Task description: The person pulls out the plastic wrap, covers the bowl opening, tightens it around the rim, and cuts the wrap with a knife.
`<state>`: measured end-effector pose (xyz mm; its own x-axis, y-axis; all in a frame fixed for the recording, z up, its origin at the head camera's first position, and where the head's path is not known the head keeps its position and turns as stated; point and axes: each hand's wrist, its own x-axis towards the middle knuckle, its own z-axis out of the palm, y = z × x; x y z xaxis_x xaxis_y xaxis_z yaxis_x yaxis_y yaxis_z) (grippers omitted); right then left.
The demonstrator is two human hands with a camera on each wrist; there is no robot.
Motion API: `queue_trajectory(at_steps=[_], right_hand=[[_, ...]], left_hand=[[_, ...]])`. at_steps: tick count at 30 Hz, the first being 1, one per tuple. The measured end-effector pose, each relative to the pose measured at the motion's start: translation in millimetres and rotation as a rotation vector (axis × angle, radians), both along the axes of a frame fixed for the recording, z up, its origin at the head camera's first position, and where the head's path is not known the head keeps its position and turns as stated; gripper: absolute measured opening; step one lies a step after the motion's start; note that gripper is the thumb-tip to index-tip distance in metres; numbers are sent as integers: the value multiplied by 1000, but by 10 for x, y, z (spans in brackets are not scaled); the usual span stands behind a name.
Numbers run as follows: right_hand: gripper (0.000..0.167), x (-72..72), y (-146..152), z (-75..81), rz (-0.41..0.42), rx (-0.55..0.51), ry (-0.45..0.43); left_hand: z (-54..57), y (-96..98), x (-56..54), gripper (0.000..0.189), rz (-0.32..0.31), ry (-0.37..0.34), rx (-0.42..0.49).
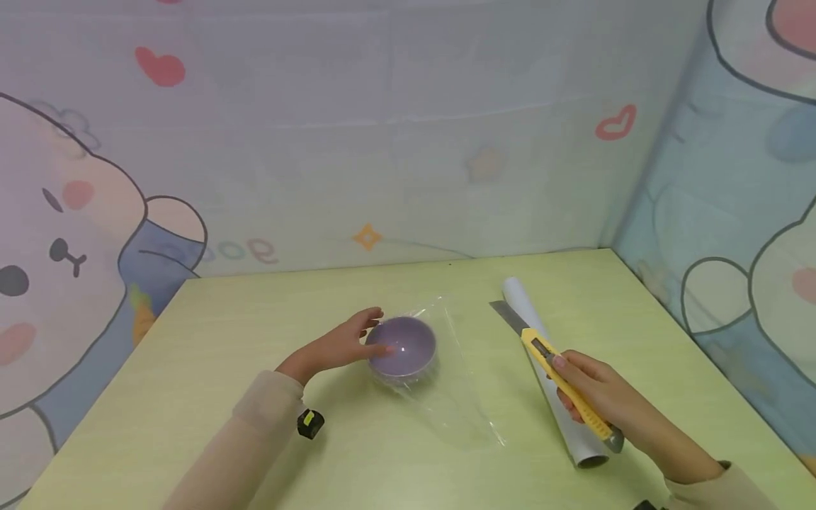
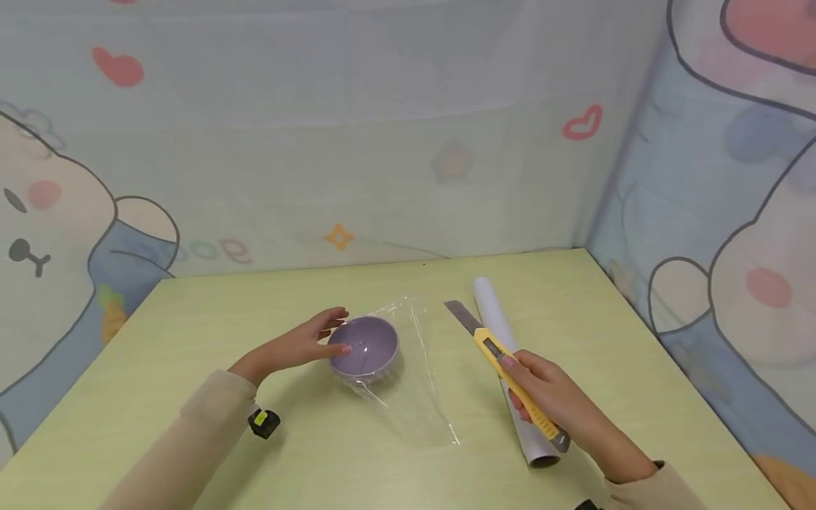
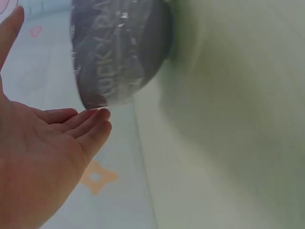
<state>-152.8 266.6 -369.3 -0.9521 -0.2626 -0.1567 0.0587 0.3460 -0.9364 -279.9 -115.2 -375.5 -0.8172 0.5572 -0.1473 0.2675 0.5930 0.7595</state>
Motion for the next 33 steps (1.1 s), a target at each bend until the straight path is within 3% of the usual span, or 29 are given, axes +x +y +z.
queue_trajectory(at_steps=[5,11,18,23,33], right_hand=[[44,-19,-86,-35,-14,-13,-4],[53,-37,-188,-24,-111,-5,-27],[50,-51,-244,15,-166,-37,-39],[53,-64,-251,29,-170,-42,-37],[49,-71,-301,39,-150,-82,-25]], left_hand=[[-147,-8,69,108,11,-54,35],[-314,-20,119,123,8,-104,98],[-427,-1,132,124,40,-88,150],[-441,33,115,116,56,-61,156],[-414,22,110,108,30,-41,160]])
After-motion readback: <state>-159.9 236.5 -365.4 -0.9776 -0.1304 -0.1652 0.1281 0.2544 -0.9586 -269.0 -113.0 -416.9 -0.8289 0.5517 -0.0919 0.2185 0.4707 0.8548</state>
